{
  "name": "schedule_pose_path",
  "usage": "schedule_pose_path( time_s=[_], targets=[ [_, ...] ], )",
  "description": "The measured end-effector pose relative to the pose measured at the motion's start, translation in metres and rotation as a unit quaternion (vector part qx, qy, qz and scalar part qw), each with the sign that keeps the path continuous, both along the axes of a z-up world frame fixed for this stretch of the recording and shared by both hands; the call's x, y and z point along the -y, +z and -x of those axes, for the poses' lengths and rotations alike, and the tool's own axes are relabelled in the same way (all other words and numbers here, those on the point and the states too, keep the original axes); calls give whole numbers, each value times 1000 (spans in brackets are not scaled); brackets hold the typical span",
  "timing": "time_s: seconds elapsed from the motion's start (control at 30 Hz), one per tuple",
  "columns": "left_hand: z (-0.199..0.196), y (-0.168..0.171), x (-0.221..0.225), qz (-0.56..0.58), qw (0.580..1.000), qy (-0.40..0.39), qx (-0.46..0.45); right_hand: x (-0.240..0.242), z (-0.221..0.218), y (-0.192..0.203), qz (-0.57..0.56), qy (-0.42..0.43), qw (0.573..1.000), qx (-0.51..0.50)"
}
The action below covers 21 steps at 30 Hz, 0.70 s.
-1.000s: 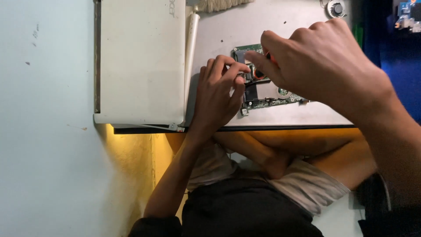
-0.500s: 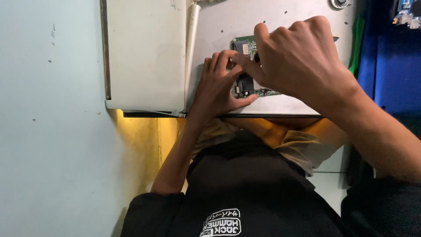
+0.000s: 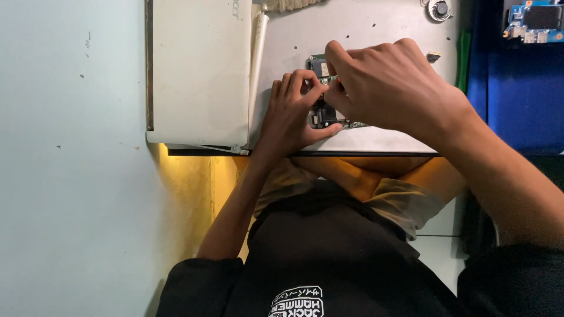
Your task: Reassembling a laptop motherboard by installing a cooling fan with a screwdriver and cleaning the board with a brush.
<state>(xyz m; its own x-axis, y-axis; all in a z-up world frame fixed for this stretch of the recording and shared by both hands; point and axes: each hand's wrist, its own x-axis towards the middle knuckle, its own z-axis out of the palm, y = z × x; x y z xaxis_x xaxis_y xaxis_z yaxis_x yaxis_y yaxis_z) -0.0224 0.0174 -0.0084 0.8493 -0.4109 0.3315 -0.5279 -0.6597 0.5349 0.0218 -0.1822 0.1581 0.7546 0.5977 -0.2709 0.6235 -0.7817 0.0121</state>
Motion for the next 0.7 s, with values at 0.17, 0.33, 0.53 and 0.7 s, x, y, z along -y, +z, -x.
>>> schedule_pose_path(
  time_s=[0.17,0.33,0.53,0.7],
  targets=[
    [2,-4,0,4,1000,11,-4,-3,0,-6,57,-35,997,49],
    [4,1,0,6,1000,15,-16,2,0,-2,-3,-6,1000,21],
    [5,0,0,21,1000,14,0,10,3,-12,85,-9,988,126],
    [5,1,0,19,1000,23,2,8,0,-1,14,-13,998,60]
  ],
)
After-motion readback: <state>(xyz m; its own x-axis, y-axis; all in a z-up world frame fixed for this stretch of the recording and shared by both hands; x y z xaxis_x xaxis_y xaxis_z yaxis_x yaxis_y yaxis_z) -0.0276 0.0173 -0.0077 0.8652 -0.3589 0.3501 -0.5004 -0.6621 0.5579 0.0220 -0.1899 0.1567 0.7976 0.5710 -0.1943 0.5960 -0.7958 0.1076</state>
